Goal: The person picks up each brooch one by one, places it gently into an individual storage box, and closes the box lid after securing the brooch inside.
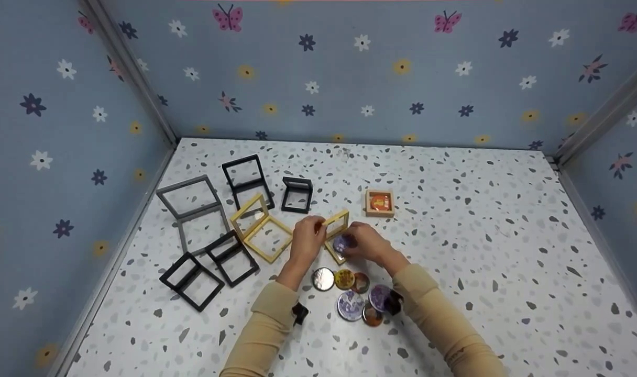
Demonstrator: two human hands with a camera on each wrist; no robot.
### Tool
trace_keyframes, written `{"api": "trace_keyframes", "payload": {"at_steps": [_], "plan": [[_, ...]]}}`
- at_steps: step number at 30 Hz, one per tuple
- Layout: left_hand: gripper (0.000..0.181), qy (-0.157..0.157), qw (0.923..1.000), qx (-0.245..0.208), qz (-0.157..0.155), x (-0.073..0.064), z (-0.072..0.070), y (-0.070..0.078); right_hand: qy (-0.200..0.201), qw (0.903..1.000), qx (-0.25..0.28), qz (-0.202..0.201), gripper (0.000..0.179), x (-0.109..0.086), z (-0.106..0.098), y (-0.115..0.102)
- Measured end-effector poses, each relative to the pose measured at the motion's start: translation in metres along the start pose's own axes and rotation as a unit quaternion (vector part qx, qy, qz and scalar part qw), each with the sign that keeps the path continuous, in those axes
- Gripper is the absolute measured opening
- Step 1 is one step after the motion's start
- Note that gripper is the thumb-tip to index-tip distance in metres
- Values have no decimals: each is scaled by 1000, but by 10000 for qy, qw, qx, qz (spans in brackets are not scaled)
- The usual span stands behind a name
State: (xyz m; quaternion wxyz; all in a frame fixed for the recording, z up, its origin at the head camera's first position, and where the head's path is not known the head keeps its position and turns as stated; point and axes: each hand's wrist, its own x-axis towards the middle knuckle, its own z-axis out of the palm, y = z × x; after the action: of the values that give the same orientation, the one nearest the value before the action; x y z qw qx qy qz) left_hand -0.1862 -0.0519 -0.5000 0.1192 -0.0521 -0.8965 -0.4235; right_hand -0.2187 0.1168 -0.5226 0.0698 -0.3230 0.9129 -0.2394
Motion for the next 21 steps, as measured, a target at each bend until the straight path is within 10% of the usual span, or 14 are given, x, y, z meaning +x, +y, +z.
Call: {"api": "trace_keyframes", "payload": {"at_steps": [21], "plan": [[10,220,9992,-5,338,0,3,-3,244,9993,147,-226,38,-6,-2,3]]}}
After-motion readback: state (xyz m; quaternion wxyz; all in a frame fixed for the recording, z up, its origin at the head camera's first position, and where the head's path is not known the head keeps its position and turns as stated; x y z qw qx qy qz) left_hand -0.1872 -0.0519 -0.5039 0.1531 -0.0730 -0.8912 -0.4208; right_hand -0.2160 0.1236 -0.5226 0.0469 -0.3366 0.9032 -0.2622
